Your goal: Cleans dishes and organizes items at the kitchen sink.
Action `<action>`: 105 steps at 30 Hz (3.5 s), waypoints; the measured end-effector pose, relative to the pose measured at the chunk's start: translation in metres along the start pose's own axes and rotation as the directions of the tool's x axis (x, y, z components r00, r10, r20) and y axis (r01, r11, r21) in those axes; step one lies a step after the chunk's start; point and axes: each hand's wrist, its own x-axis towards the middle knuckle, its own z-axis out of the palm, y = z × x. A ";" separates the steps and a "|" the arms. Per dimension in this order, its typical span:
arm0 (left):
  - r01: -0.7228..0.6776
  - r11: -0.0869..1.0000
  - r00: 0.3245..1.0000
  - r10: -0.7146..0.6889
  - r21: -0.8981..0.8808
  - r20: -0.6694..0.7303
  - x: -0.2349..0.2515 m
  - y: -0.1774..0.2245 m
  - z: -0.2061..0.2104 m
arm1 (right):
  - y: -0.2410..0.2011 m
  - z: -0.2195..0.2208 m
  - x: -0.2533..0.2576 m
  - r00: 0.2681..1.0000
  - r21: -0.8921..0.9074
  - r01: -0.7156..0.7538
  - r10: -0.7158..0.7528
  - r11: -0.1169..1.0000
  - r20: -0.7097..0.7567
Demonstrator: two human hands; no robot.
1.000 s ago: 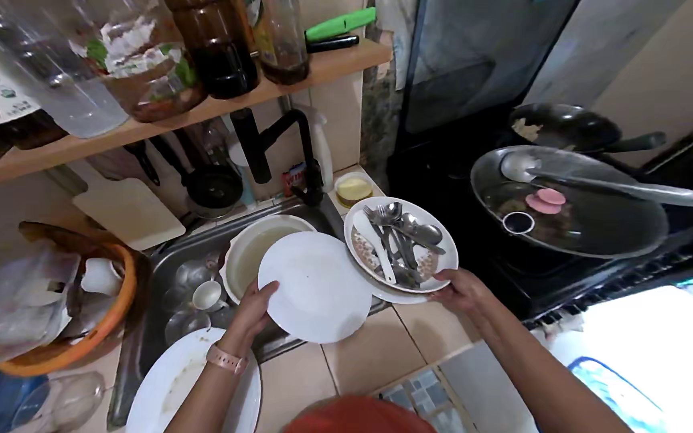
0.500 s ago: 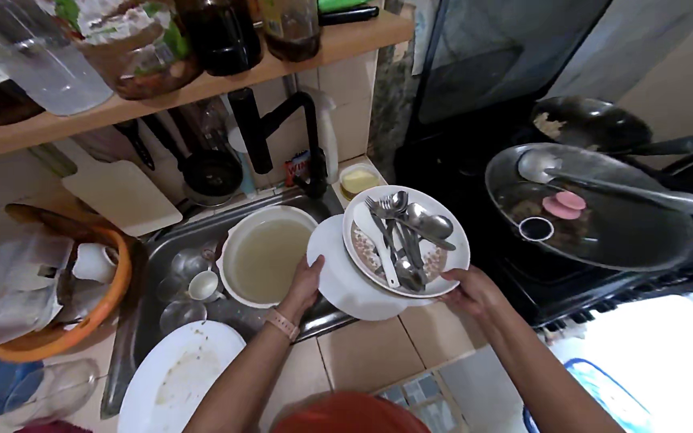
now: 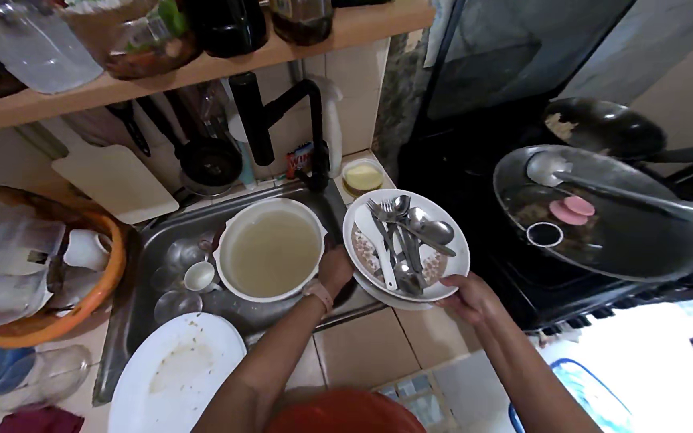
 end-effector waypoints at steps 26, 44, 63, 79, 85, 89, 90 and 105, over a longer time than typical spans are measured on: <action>0.277 0.921 0.931 -0.328 -0.273 -0.162 -0.242 -0.261 -0.138 | -0.013 -0.013 -0.029 0.721 -0.820 0.474 -0.677 0.321 0.152; 0.543 0.723 0.682 -0.676 -0.426 -0.279 -0.280 -0.348 -0.090 | 0.166 0.271 -0.081 0.063 -0.054 0.998 0.355 -0.034 0.933; 0.574 0.662 0.676 -0.715 -0.482 -0.177 -0.285 -0.351 -0.101 | 0.172 0.269 -0.067 0.115 -0.144 0.985 0.257 0.097 0.960; 0.020 0.546 0.774 -0.539 -0.838 -0.333 -0.298 -0.344 -0.092 | 0.150 0.272 -0.062 -0.001 -0.032 0.969 0.134 0.246 0.991; -0.074 0.470 0.696 -0.607 -0.880 -0.383 -0.281 -0.323 -0.114 | 0.098 0.301 -0.014 0.600 -0.261 0.621 -0.234 0.739 0.765; -0.136 0.483 0.599 -0.655 -0.865 -0.461 -0.244 -0.277 -0.139 | 0.075 0.327 0.023 0.914 -0.247 0.182 -0.072 0.952 0.398; -0.141 0.512 0.580 -0.651 -0.847 -0.490 -0.231 -0.267 -0.144 | 0.074 0.331 0.026 0.949 -0.164 0.063 -0.008 0.984 0.314; -0.051 0.734 0.635 -0.500 -0.678 -0.589 -0.095 -0.188 -0.152 | 0.062 0.369 -0.011 0.694 0.320 -0.247 -0.063 0.915 0.717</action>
